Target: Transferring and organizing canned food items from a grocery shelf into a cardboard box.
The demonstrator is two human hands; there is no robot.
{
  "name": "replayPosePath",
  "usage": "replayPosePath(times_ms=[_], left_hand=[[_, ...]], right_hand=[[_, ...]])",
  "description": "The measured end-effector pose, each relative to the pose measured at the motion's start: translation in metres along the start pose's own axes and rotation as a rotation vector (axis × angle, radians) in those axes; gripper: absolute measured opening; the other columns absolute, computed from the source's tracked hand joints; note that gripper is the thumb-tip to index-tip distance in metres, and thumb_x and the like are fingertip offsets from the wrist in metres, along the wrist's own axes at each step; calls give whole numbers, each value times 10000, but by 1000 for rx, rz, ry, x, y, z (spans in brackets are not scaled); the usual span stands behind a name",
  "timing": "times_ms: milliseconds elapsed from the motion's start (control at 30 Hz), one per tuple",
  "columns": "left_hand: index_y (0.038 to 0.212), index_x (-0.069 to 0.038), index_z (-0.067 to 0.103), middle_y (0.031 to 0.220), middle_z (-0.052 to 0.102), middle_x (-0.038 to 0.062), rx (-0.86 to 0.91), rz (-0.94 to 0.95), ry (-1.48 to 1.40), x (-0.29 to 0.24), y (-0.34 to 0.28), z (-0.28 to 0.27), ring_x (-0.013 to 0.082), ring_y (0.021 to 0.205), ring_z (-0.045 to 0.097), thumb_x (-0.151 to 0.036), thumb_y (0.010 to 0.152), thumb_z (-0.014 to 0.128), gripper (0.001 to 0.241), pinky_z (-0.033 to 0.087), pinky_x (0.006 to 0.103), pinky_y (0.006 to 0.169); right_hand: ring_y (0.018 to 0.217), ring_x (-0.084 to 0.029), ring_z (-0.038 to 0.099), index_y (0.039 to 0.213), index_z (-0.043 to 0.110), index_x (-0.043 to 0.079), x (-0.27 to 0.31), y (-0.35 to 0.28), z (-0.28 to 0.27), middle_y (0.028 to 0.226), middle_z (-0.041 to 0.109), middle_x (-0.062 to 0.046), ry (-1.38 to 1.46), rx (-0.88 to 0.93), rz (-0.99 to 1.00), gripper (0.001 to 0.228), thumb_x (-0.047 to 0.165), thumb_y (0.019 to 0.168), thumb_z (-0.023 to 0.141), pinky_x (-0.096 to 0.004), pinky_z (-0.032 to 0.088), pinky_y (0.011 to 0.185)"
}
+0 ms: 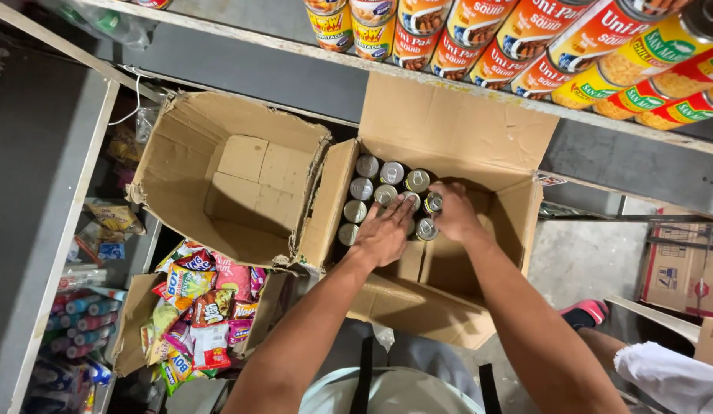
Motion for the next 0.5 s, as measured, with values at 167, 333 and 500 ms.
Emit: replayPosePath(times_ms=[167, 333, 500], left_hand=[[1581, -1, 257, 1702, 160, 118, 48, -6, -1, -4, -2, -6, 248, 1561, 179, -248, 968, 493, 702, 221, 535, 1216], [1583, -4, 239, 1708, 122, 112, 87, -12, 11, -2, 2, 1, 231, 1561, 158, -235, 973, 493, 700, 208, 551, 1214], [1577, -4, 219, 1693, 115, 109, 67, -1, -55, -5, 3, -3, 236, 1551, 148, -294, 981, 483, 713, 192, 570, 1195]], right_hand=[[1229, -323, 639, 1381, 603, 106, -42, 3, 31, 1306, 673, -183, 257, 65, 190, 518, 250, 905, 752, -404, 485, 1047], [1132, -296, 707, 1335, 660, 116, -50, 3, 47, 1220, 738, -156, 421, -64, 239, 465, 285, 908, 732, -377, 520, 992], [1103, -277, 708, 1276, 699, 114, -35, 5, 33, 1196, 739, -140, 369, -63, 318, 438, 287, 881, 776, -370, 530, 961]])
Point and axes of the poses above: each hand's wrist, its own y-axis towards the middle knuckle, its own z-axis out of the palm, x = y × z, the point moved 4 cm from there along y, towards the middle knuckle
